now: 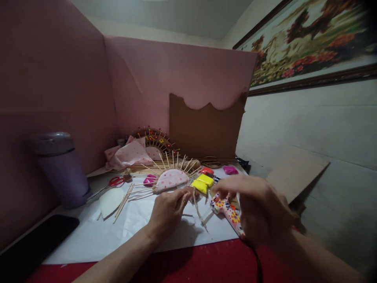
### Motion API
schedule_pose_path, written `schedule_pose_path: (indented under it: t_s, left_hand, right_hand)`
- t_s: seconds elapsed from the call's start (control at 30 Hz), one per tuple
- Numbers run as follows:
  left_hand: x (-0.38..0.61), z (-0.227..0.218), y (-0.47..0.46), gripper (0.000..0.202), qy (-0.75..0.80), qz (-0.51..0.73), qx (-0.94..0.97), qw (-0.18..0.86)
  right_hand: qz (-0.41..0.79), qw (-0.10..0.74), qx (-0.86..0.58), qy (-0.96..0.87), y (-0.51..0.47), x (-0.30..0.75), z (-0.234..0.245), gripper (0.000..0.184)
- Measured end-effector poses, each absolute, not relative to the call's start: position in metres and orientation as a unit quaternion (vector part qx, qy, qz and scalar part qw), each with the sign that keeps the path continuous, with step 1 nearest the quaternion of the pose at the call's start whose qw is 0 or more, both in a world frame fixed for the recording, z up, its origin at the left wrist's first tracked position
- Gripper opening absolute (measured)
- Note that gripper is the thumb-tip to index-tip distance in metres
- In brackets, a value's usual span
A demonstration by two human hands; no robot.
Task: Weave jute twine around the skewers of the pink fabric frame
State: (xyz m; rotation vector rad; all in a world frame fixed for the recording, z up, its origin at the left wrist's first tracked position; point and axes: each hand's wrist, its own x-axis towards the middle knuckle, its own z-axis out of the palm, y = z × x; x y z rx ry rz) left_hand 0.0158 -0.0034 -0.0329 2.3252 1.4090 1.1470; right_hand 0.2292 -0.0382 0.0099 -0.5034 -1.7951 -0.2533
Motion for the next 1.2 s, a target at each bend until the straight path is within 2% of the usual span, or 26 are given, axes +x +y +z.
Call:
schedule_pose_path:
  t_s: [0.07,0.17,0.33,0.6,0.8,1.03,1.2]
  left_hand:
    - [0.016,-0.034,-0.002,0.029,0.483,0.389,0.778,0.100]
    - [0.015,-0.037,0.000,0.019,0.491,0.399,0.767,0.107]
    - [0.013,-0.046,0.006,0.015,0.498,0.396,0.754,0.163]
    - [0.015,-0.042,0.004,0.018,0.494,0.404,0.744,0.200]
    - [0.017,-0.041,-0.001,0.031,0.482,0.402,0.758,0.181]
    - [0.016,-0.042,0.002,0.020,0.478,0.404,0.764,0.160]
    - [0.014,-0.047,0.006,0.018,0.468,0.404,0.764,0.186]
  right_hand:
    - [-0.093,0.625,-0.235,-0.738,-0.016,0.226,0.038,0.022]
    - [-0.076,0.664,-0.309,-0.677,0.005,0.241,0.017,0.018]
    - [-0.097,0.604,-0.373,-0.698,0.020,0.266,-0.025,0.017]
    - [-0.060,0.589,-0.385,-0.708,0.021,0.260,-0.026,0.019]
    - [-0.043,0.587,-0.393,-0.706,0.019,0.258,-0.031,0.020]
    - [-0.048,0.596,-0.427,-0.679,0.023,0.260,-0.029,0.019]
    - [-0.024,0.610,-0.442,-0.658,0.027,0.262,-0.026,0.022]
